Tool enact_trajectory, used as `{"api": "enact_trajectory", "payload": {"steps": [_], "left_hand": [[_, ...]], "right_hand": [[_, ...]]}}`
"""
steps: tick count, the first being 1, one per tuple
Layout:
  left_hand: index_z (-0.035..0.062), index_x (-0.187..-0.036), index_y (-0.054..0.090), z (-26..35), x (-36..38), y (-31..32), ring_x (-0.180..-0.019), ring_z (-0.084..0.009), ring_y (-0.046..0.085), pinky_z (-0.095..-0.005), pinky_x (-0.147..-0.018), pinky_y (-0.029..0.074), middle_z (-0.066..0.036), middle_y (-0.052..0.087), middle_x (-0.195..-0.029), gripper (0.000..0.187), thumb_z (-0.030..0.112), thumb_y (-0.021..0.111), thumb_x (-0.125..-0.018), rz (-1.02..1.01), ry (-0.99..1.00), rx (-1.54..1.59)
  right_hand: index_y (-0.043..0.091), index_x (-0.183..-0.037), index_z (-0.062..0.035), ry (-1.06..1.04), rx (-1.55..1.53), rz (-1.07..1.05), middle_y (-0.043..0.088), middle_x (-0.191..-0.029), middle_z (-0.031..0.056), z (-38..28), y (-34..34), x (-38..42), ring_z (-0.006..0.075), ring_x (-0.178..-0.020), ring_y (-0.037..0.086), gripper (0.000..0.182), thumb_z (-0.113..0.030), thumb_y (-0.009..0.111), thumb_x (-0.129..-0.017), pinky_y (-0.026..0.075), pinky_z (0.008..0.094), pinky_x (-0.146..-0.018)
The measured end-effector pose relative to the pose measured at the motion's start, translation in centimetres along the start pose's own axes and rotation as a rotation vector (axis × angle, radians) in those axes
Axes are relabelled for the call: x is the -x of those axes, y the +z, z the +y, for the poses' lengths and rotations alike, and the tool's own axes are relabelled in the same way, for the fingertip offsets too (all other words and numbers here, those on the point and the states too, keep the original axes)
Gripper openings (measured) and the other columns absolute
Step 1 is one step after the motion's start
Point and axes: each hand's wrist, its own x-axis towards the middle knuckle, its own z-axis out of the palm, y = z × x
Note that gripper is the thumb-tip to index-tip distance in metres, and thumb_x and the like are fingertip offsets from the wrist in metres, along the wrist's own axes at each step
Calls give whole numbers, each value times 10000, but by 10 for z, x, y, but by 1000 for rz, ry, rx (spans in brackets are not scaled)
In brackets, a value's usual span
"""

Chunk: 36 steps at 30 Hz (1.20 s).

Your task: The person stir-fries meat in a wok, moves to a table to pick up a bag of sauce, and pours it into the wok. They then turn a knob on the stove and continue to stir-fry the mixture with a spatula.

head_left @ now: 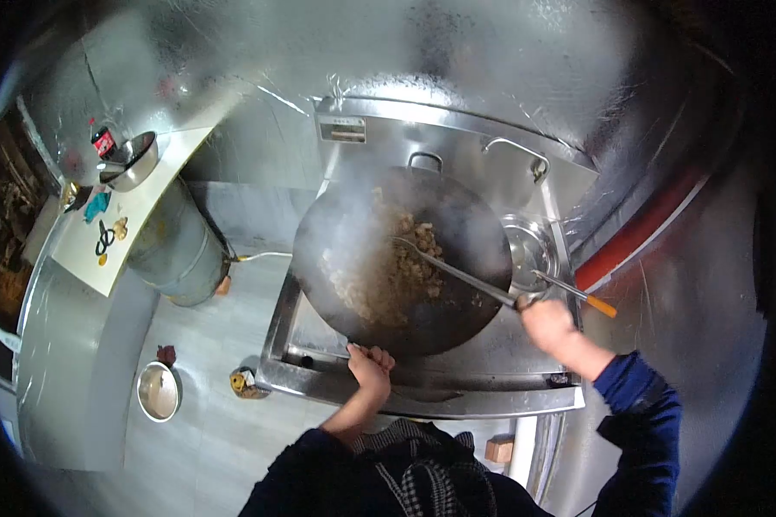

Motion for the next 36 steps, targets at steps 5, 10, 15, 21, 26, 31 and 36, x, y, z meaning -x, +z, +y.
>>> {"api": "enact_trajectory", "payload": {"steps": [5, 10, 15, 21, 26, 31, 36], "left_hand": [[110, -645, 300, 1, -3, 3, -374, -158, 266, -282, -350, 228, -26, 263, -453, 391, 432, 239, -860, 122, 38, -10], [103, -640, 303, 0, -4, 0, -390, -141, 251, -271, -362, 232, -24, 269, -469, 400, 431, 238, -860, 93, 46, -19], [108, -635, 305, -2, -6, -1, -390, -133, 239, -258, -353, 201, -18, 262, -474, 393, 425, 246, -861, 96, 87, -11], [144, -606, 310, -4, -5, -1, -389, -104, 215, -235, -346, 181, 14, 234, -478, 369, 422, 314, -850, 64, 94, -24], [143, -602, 294, -4, -4, 7, -388, -102, 161, -245, -353, 168, 20, 184, -468, 380, 432, 299, -851, 124, 90, -34], [156, -609, 296, -5, -2, 13, -375, -86, 200, -225, -338, 183, 32, 200, -473, 351, 403, 306, -858, 167, 97, -75], [163, -599, 285, -5, -2, 14, -366, -83, 204, -223, -337, 183, 37, 194, -461, 355, 407, 315, -855, 220, 103, -106]], "right_hand": [[590, -790, -23, -24, -365, 113, 581, -674, 163, 81, -43, 36, 238, -608, 590, 185, -171, 596, -679, 464, 354, -510], [546, -910, -1, 236, -1016, -270, 536, -575, 86, 114, -32, 34, 133, -436, 512, 250, -87, 598, -681, 408, 272, -369], [448, -1053, 18, 183, -1293, -289, 502, -552, 45, 136, 24, 25, 83, -382, 438, 376, -74, 563, -707, 338, 215, -330], [406, -1084, 27, 234, -1425, -315, 487, -570, 27, 154, 35, 26, 64, -418, 418, 376, -51, 528, -737, 323, 198, -372], [411, -1087, 7, 202, -1438, -351, 478, -578, 11, 182, 35, 22, 59, -426, 419, 376, 18, 495, -720, 326, 190, -380], [416, -1079, 7, 256, -1365, -405, 503, -630, 37, 197, 16, -6, 47, -414, 420, 387, 66, 466, -700, 354, 181, -365], [420, -1068, 19, 252, -1562, -431, 531, -658, 83, 209, 24, -32, 70, -409, 433, 391, 64, 449, -680, 357, 187, -350]]}}
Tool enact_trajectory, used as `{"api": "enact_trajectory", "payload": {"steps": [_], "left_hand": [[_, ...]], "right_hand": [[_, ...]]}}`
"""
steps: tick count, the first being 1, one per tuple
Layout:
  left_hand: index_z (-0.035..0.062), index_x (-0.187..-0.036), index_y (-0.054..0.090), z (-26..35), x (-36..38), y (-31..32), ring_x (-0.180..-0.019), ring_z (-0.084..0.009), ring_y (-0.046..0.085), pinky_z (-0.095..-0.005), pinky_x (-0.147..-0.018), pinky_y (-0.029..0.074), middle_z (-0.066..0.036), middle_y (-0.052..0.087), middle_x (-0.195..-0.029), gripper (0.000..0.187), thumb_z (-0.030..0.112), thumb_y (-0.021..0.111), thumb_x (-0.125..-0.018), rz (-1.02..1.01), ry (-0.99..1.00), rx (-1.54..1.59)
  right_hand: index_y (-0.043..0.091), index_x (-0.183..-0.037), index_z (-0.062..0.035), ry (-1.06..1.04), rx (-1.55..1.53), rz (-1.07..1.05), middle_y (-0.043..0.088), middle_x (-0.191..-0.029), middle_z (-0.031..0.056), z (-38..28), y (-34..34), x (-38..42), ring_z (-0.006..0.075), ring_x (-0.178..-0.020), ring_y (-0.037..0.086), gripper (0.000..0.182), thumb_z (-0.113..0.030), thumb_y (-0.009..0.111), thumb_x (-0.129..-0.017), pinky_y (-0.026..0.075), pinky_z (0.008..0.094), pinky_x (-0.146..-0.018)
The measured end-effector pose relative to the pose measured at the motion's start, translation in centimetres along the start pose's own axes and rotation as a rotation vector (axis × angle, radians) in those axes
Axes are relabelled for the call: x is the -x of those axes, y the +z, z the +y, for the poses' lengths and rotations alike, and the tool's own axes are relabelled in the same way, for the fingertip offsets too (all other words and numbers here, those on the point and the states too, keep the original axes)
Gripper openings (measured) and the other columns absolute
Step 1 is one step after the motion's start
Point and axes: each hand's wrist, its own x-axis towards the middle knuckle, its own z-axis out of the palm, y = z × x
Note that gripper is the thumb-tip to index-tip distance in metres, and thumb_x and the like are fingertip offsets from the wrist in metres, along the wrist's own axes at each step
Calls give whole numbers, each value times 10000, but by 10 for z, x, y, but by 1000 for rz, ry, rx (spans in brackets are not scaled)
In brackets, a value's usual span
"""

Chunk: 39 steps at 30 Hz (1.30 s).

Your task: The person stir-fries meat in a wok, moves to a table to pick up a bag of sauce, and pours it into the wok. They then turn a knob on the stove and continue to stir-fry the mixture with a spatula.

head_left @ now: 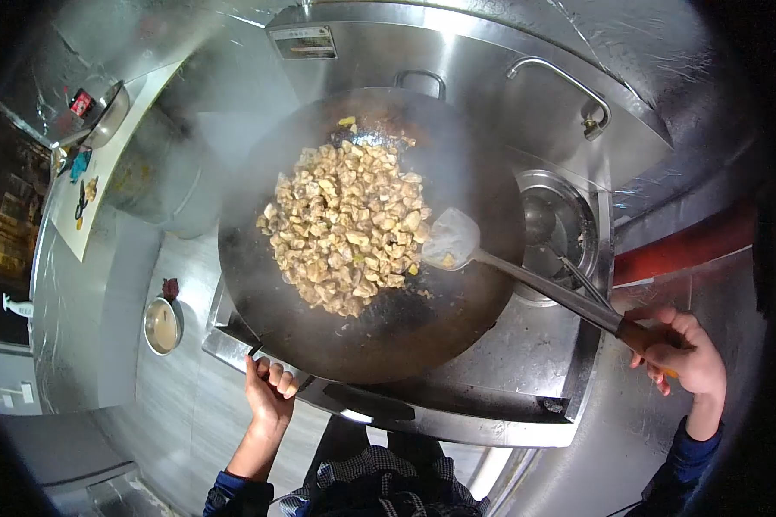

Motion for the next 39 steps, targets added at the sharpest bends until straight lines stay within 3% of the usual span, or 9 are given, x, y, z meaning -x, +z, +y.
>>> {"api": "enact_trajectory", "payload": {"steps": [5, 11, 20, 24, 26, 30, 34, 36, 39], "left_hand": [[166, -597, 282, 1, 0, 2, -363, -83, 194, -225, -336, 178, 39, 188, -458, 360, 420, 321, -849, 10, -10, -8], [160, -595, 275, 1, -2, -3, -372, -87, 155, -230, -342, 159, 36, 165, -458, 375, 436, 319, -844, -27, -23, 16], [164, -589, 284, 0, -3, -7, -370, -88, 179, -230, -340, 159, 37, 181, -461, 375, 441, 338, -837, -55, -33, 55], [159, -603, 309, 0, -2, -5, -364, -101, 188, -242, -344, 176, 27, 198, -452, 377, 460, 342, -827, -40, -27, 44], [138, -614, 310, 0, -4, -7, -356, -114, 193, -245, -337, 171, 7, 219, -448, 388, 461, 336, -828, -15, -31, 59], [131, -629, 316, -1, -5, -9, -354, -119, 198, -250, -339, 180, 1, 210, -452, 377, 446, 331, -835, -58, -31, 62], [124, -635, 310, -1, -5, -9, -358, -130, 212, -254, -340, 185, -5, 217, -461, 379, 442, 309, -842, -78, -10, 68], [114, -643, 309, 0, -2, -6, -357, -127, 202, -257, -331, 174, -9, 219, -462, 376, 426, 285, -852, -52, -7, 73], [111, -654, 306, 0, -3, -7, -355, -124, 206, -249, -329, 170, -10, 227, -456, 372, 420, 269, -858, -91, -5, 103]], "right_hand": [[412, -1048, 56, -143, -281, -48, 561, -753, 181, 6, -7, -26, 152, -465, 530, 439, 1, 514, -624, 437, 233, -373], [417, -1037, 72, -229, -464, 69, 551, -839, 203, 8, -1, -30, 220, -537, 558, 411, -18, 512, -647, 463, 267, -407], [387, -1088, 71, -140, -619, -57, 549, -861, 212, 14, 30, -31, 177, -556, 567, 446, -73, 531, -691, 435, 222, -394], [418, -1069, 18, 210, -740, -186, 552, -806, 185, 35, 32, -44, 94, -452, 480, 353, -71, 507, -739, 350, 169, -324], [453, -1019, -14, 417, -770, -447, 529, -683, 103, 57, 40, -72, 55, -402, 407, 268, -81, 503, -764, 301, 155, -299], [489, -904, -39, 85, -274, -400, 475, -588, 16, 37, 101, -118, 39, -388, 387, 159, -86, 523, -756, 295, 167, -297], [482, -877, -20, -195, 93, -281, 498, -568, 77, 16, 132, -88, 124, -382, 459, 149, -40, 503, -730, 349, 239, -308], [476, -878, 3, -882, 749, 90, 511, -571, 163, 16, 138, -67, 240, -432, 524, 170, -26, 482, -710, 408, 314, -366], [479, -897, -8, -638, 1175, 192, 513, -606, 209, -22, 155, 0, 303, -533, 551, 193, -36, 455, -707, 441, 349, -445]]}}
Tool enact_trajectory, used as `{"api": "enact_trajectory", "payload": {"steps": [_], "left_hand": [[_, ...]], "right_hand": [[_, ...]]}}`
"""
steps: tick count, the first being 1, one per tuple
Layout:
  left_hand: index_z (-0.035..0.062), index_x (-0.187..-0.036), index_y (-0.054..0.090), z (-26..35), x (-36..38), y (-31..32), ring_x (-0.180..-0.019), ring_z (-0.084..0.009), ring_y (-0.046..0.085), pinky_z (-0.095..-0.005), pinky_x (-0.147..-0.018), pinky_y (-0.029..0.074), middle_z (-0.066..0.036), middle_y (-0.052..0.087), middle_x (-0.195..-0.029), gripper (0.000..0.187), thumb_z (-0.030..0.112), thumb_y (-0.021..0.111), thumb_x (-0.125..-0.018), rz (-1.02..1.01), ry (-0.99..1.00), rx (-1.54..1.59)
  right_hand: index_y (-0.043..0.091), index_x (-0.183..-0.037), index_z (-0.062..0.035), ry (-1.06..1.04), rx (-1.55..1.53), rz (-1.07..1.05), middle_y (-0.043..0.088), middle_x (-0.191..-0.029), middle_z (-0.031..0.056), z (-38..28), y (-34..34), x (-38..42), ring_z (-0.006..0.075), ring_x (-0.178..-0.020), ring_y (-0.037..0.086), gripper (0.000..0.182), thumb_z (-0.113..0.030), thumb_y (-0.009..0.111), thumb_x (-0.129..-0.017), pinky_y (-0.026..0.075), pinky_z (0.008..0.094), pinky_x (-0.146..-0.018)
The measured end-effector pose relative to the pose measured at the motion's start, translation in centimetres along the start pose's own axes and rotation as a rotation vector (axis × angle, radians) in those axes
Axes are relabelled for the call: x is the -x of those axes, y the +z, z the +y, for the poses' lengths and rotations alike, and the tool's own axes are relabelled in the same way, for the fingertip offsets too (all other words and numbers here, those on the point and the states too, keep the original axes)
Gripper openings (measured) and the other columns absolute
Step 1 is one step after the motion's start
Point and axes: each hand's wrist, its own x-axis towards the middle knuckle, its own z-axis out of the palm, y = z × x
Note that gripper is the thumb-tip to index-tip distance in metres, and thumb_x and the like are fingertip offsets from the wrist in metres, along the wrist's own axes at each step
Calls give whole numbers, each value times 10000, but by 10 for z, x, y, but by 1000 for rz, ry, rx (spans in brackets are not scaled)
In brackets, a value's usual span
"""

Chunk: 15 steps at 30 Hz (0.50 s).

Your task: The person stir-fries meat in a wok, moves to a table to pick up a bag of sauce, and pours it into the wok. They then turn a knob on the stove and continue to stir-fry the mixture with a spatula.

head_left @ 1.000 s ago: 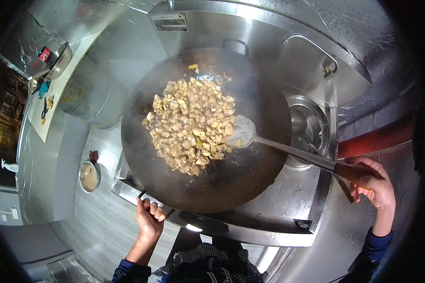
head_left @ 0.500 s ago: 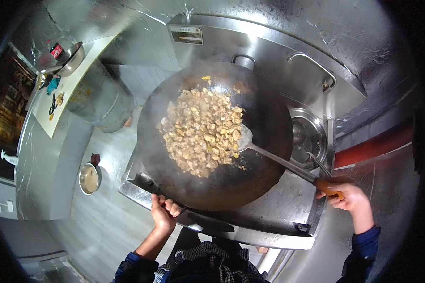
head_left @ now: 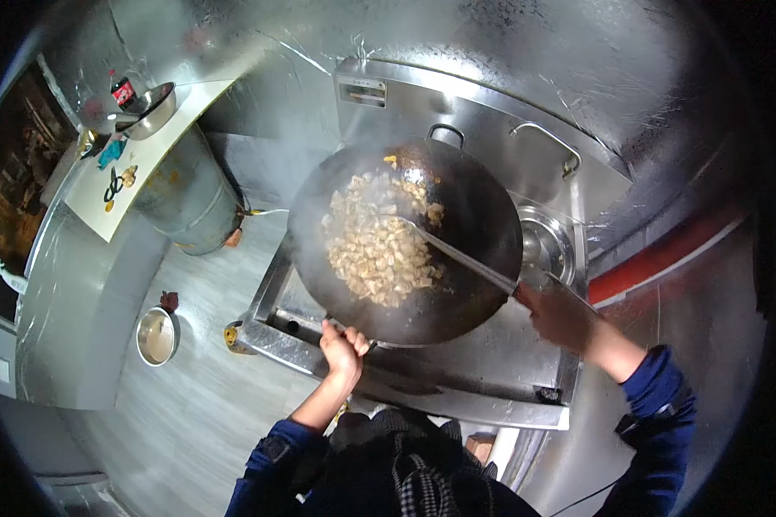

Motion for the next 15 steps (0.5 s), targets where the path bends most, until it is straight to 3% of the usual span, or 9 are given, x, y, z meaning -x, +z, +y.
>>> {"api": "enact_trajectory", "payload": {"steps": [2, 3, 4, 5, 7, 10, 12, 13, 15], "left_hand": [[110, -671, 303, -2, -1, -1, -351, -125, 206, -255, -326, 172, -14, 249, -453, 363, 413, 251, -863, 19, 21, -15], [109, -671, 301, -3, -2, -2, -349, -129, 206, -265, -327, 179, -16, 258, -455, 366, 416, 245, -863, 1, 26, -9], [111, -672, 303, -2, -3, -3, -349, -132, 205, -267, -329, 180, -16, 254, -455, 366, 417, 243, -863, -14, 26, -5], [113, -673, 304, -2, -3, -4, -350, -134, 205, -269, -331, 182, -16, 250, -455, 365, 419, 241, -862, -31, 24, 3], [118, -658, 280, 1, 2, -2, -350, -145, 185, -270, -344, 169, -14, 207, -441, 370, 422, 231, -863, -90, -13, 18], [136, -619, 251, 3, -5, -10, -355, -133, 211, -276, -354, 175, -5, 229, -441, 391, 450, 274, -850, -165, -106, 91], [131, -615, 241, 2, -5, -12, -355, -131, 212, -278, -355, 177, -6, 224, -440, 389, 434, 282, -855, -172, -68, 73], [125, -611, 231, 2, -5, -11, -354, -129, 213, -280, -355, 179, -7, 218, -438, 388, 417, 290, -860, -166, -33, 45], [122, -602, 213, 8, 3, -6, -350, -125, 205, -279, -353, 180, -6, 206, -436, 389, 397, 293, -866, -173, -17, 61]], "right_hand": [[485, -939, -31, -74, 222, -68, 526, -598, 184, -18, -47, 7, 290, -585, 566, 214, -73, 443, -734, 456, 346, -495], [499, -962, -57, 55, -19, -92, 535, -605, 178, -41, -88, 8, 289, -616, 572, 233, -72, 448, -735, 464, 352, -540], [542, -910, -68, -65, 139, -50, 548, -626, 170, -58, -121, 7, 277, -623, 577, 199, -77, 498, -716, 463, 360, -570], [575, -830, -71, 20, 153, -82, 563, -664, 161, -76, -150, 5, 271, -639, 578, 147, -84, 550, -686, 456, 359, -581], [580, -847, -23, -87, 27, -94, 585, -656, 124, -95, -181, -15, 221, -597, 578, 179, -91, 548, -685, 443, 308, -549], [574, -877, -23, 189, -185, -357, 522, -519, 45, -157, -220, -55, 36, -328, 393, 185, -67, 502, -712, 304, 182, -278], [555, -880, 16, 245, -191, -421, 500, -487, 44, -192, -223, -97, 52, -358, 428, 196, -85, 509, -719, 307, 193, -281], [552, -752, 13, 252, -180, -422, 482, -472, 56, -212, -223, -113, 69, -380, 453, 123, -99, 524, -711, 310, 197, -283], [436, -519, -61, 249, -134, -557, 438, -432, 58, -251, -219, -149, 78, -400, 472, 210, -105, 541, -696, 301, 193, -281]]}}
